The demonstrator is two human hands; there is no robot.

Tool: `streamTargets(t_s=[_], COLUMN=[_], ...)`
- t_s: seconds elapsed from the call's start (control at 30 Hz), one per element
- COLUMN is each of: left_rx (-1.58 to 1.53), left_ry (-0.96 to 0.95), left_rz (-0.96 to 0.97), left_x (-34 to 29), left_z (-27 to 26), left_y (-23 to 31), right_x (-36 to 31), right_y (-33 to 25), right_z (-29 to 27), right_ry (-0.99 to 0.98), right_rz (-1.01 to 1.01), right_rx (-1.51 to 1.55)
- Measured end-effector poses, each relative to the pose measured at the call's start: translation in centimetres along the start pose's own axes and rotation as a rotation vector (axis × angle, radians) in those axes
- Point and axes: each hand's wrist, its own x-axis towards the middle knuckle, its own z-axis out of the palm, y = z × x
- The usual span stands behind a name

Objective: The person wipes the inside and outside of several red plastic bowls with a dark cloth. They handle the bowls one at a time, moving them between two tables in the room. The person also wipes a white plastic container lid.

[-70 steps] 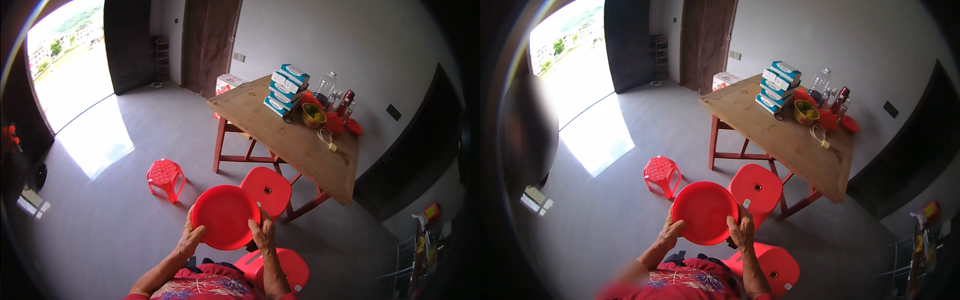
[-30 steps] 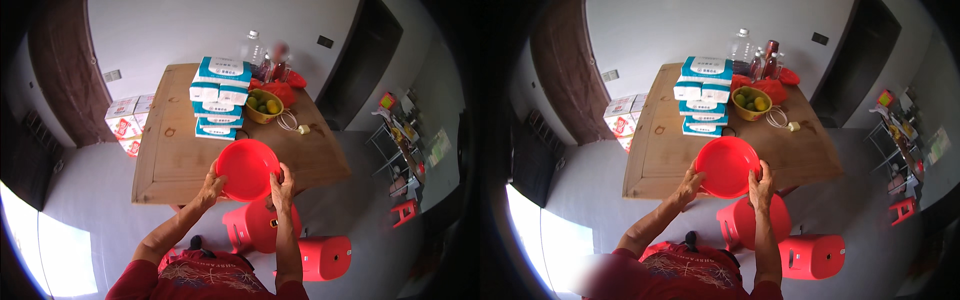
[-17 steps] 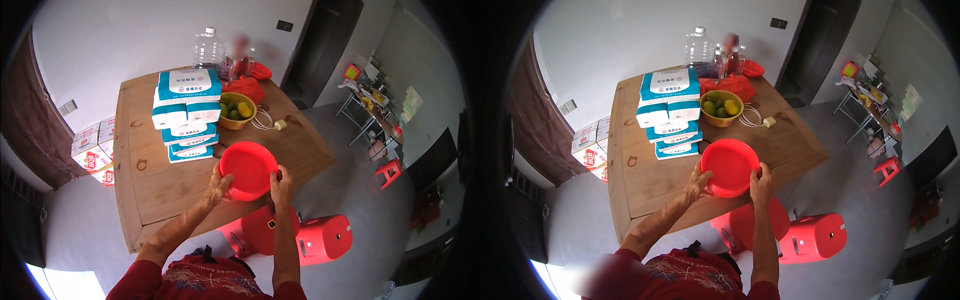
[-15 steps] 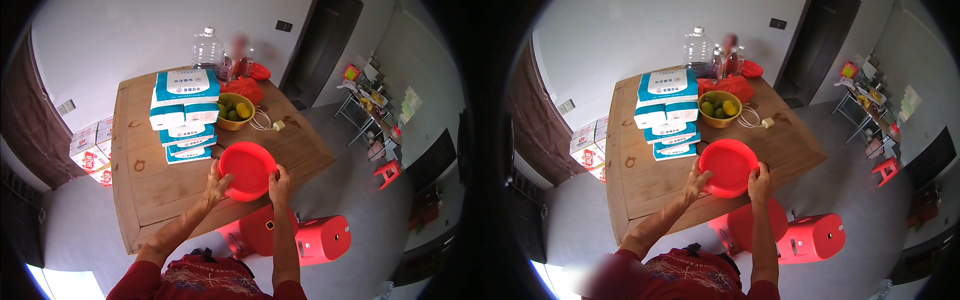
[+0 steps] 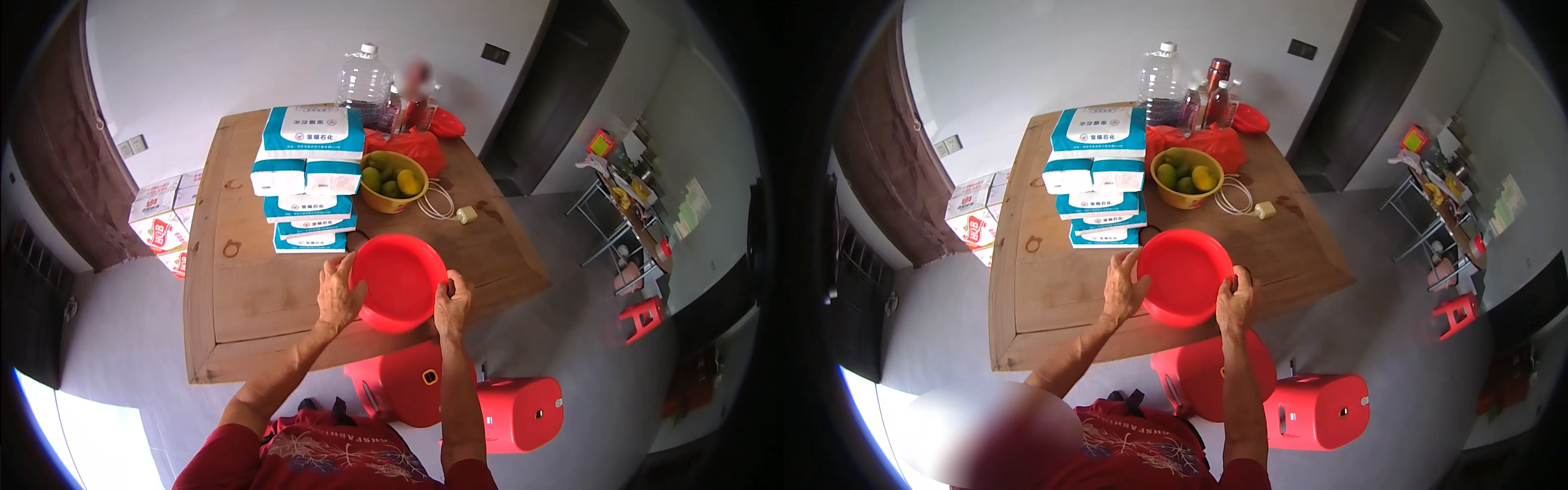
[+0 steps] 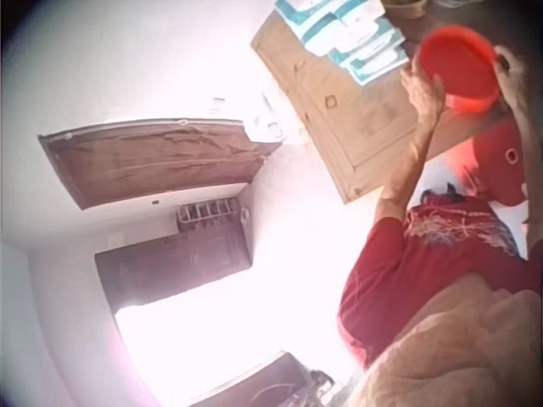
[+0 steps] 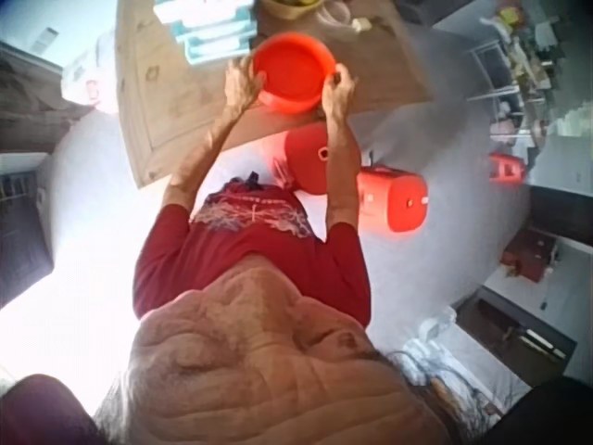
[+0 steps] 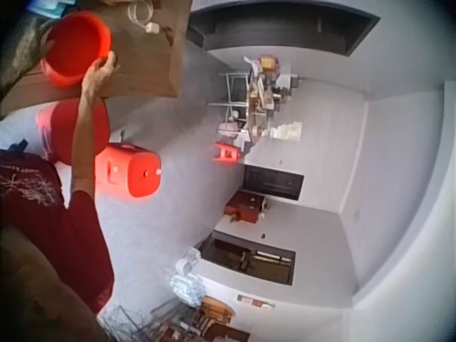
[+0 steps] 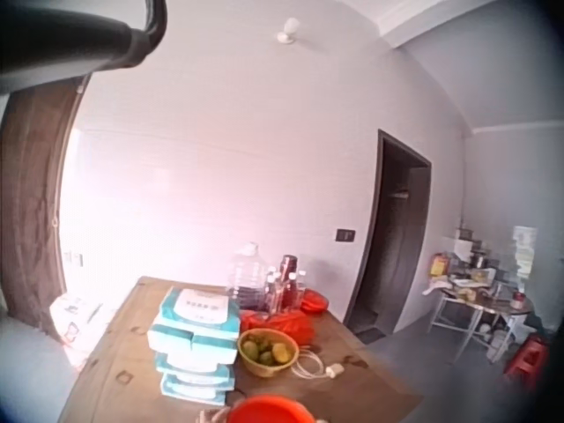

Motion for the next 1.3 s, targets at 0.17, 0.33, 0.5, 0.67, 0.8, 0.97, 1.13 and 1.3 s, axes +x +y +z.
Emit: streamTargets(t_s=[0.17, 0.33, 0.5, 0.67, 0.8, 0.97, 1.13, 1.3], left_rx=[0.089, 0.081, 0.016, -0.174, -0.356, -1.226, -0.988, -0.945], left_ry=[0.043, 0.163, 0.231, 0.215, 0.141, 0.014, -0.033, 0.135], left_rz=[-0.018, -0.043, 0.028, -0.063, -0.044, -0.367, -0.048, -0.091], left_x=[0.0, 0.0, 0.7, 1.0, -0.2, -4.6, -8.3, -10.3], left_z=[-1.2, -1.0, -1.3, -2.4, -2.5, -4.0, -5.3, -6.2], left_y=[0.9, 0.5, 2.3, 3.9, 4.2, 8.9, 6.6, 7.1], right_x=[0.2, 1.1, 2.2, 2.2, 1.2, -1.4, -3.7, -5.8], right_y=[-0.5, -1.2, 1.5, -2.3, -3.8, -7.9, -10.5, -13.8], right_z=[0.3, 0.3, -0.1, -2.9, -4.6, -7.9, -11.7, -14.8], right_ry=[0.057, -0.049, -0.132, -0.121, -0.096, -0.145, -0.221, -0.180], right_rz=[-0.129, -0.111, -0.029, -0.043, -0.118, -0.090, 0.106, -0.112], right_rx=[0.046, 0.353, 0.405, 0.477, 0.590, 0.749, 0.740, 1.058])
